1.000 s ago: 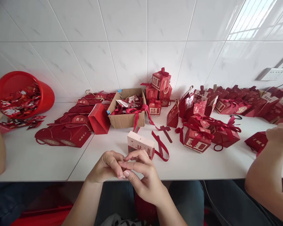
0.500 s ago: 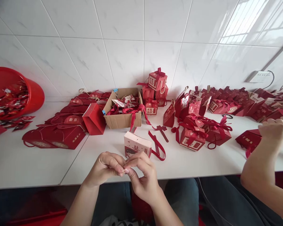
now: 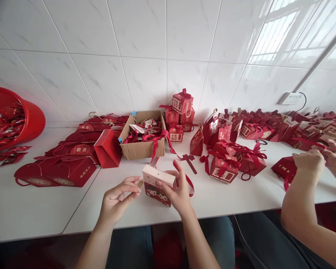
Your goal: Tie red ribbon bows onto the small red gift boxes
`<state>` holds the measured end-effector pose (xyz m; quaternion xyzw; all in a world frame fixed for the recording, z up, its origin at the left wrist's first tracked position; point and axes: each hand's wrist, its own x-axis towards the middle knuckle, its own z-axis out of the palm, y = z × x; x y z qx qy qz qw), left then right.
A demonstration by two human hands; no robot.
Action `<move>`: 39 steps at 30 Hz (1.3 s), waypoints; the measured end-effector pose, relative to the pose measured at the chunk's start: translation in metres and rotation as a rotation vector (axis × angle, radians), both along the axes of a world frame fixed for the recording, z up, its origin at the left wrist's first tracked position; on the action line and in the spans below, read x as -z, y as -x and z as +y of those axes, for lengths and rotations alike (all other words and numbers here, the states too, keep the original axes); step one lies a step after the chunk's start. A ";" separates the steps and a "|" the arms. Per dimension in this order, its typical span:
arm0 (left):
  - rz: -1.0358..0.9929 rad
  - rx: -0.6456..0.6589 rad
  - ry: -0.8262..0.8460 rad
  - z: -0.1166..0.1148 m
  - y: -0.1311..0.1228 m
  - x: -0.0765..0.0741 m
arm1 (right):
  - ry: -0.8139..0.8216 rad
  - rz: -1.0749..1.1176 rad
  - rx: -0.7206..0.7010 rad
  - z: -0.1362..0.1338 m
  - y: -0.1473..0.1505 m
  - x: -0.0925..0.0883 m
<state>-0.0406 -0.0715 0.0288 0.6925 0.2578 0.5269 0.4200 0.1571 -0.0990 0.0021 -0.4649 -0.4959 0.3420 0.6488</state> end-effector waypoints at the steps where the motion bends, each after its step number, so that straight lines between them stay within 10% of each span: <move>1: 0.015 -0.015 -0.020 0.001 0.000 0.001 | 0.011 0.048 -0.004 0.001 0.002 0.003; 20: -0.067 -0.028 -0.177 0.014 -0.016 0.001 | 0.000 0.009 0.043 -0.008 0.006 0.012; 26: 0.129 -0.255 -0.476 0.011 -0.012 -0.006 | -0.096 -0.001 0.159 -0.006 0.015 0.022; 39: 0.497 -0.123 -0.497 0.007 -0.015 -0.013 | -0.160 -0.063 0.163 -0.006 0.014 0.008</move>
